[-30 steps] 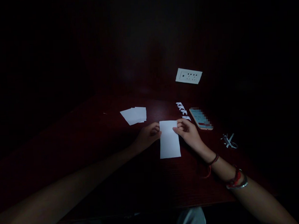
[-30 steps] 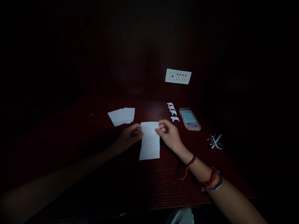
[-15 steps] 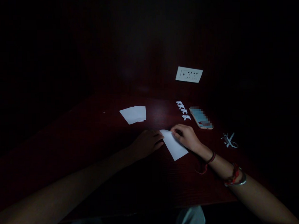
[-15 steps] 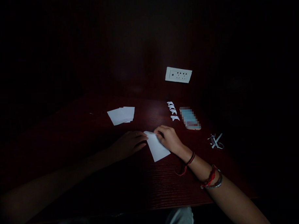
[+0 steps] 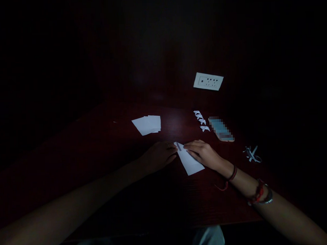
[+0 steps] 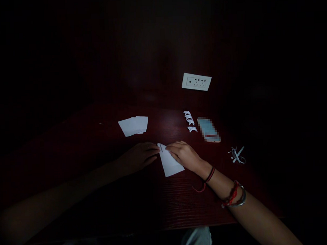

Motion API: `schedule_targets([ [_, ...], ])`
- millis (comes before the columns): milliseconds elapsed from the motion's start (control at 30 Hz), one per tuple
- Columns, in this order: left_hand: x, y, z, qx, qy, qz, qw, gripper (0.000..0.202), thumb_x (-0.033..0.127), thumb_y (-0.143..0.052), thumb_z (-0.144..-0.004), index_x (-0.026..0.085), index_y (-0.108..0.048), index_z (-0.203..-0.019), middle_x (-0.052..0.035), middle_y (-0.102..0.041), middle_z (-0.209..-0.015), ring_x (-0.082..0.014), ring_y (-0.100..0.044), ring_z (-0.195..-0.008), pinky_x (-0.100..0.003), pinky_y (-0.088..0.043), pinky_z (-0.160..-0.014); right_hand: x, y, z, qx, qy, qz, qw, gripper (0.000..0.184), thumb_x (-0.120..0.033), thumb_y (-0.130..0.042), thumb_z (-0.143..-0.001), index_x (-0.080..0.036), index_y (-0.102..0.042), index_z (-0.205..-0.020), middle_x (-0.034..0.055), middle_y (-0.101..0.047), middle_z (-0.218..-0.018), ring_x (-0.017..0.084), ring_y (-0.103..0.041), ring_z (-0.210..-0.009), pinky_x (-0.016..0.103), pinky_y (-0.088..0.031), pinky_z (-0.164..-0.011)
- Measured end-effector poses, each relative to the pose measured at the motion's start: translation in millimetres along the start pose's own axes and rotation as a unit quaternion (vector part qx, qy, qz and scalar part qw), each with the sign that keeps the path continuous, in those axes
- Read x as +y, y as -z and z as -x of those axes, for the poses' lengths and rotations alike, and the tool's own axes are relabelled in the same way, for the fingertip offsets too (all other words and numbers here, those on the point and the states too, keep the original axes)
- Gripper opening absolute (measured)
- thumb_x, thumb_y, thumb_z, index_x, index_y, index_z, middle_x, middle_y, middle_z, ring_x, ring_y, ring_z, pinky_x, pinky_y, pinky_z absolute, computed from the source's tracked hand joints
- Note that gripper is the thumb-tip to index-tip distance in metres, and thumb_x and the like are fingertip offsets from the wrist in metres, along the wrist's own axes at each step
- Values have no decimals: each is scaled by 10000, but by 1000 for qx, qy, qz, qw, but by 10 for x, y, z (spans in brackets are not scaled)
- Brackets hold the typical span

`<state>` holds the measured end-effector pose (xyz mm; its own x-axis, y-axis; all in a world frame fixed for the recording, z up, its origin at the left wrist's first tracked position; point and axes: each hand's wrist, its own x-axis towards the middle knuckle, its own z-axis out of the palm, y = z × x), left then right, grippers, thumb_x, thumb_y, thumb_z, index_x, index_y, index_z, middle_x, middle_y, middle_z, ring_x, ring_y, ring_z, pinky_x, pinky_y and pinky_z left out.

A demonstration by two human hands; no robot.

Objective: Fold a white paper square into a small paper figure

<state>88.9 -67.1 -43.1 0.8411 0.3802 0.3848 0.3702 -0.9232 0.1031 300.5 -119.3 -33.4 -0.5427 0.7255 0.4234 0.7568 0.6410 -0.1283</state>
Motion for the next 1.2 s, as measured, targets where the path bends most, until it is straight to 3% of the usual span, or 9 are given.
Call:
schedule_targets([
  [233, -39, 13, 19, 4, -3, 9, 1000, 245, 273, -412, -845, 181, -538, -1033, -62, -525, -1116, -194, -470, -1024, -357, -368, -861, -23, -100, 45, 18, 40, 39, 998, 292, -157, -404, -842, -172, -537, -1101, 86, -591, -1027, 180, -517, -946, 338, -467, -784],
  [433, -77, 52, 23, -13, -6, 22, 1000, 239, 262, -402, -847, 186, -533, -1032, -52, -528, -1096, -184, -468, -1013, -344, -360, -860, -27, -98, 69, 1, 65, 53, 996, 274, -166, -403, -848, -161, -548, -1081, 80, -594, -1009, 173, -504, -952, 323, -465, -802],
  [600, -63, 39, 11, 9, 12, 18, 1000, 219, 246, -419, -829, 172, -557, -983, -76, -488, -1045, -189, -466, -971, -329, -378, -826, -56, -66, 45, -3, 92, 94, 991, 258, -160, -400, -852, -158, -558, -1056, 84, -600, -1001, 174, -507, -936, 330, -469, -789],
  [700, -52, 39, 8, 15, 14, 10, 1000, 212, 248, -426, -823, 166, -548, -976, -88, -445, -1137, -204, -433, -1040, -340, -365, -856, -85, -31, 33, -16, 105, 127, 986, 261, -146, -392, -854, -140, -556, -1056, 96, -595, -1016, 182, -502, -940, 337, -465, -790],
  [900, -42, 28, 21, 3, 26, 9, 1000, 373, 244, -407, -828, 140, -388, -1185, -101, -457, -1207, -193, -457, -1055, -342, -361, -882, -92, -11, 31, -24, 113, 136, 984, 253, -138, -402, -849, -141, -558, -1048, 103, -593, -1028, 193, -491, -969, 344, -467, -783],
  [1200, -66, -30, 47, -7, 17, -27, 999, 311, 258, -363, -850, 175, -480, -1126, -59, -476, -1217, -201, -410, -1129, -370, -335, -907, -41, -64, 47, -23, 105, 134, 985, 256, -146, -417, -844, -175, -556, -1058, 79, -590, -1049, 188, -484, -965, 355, -447, -784],
])
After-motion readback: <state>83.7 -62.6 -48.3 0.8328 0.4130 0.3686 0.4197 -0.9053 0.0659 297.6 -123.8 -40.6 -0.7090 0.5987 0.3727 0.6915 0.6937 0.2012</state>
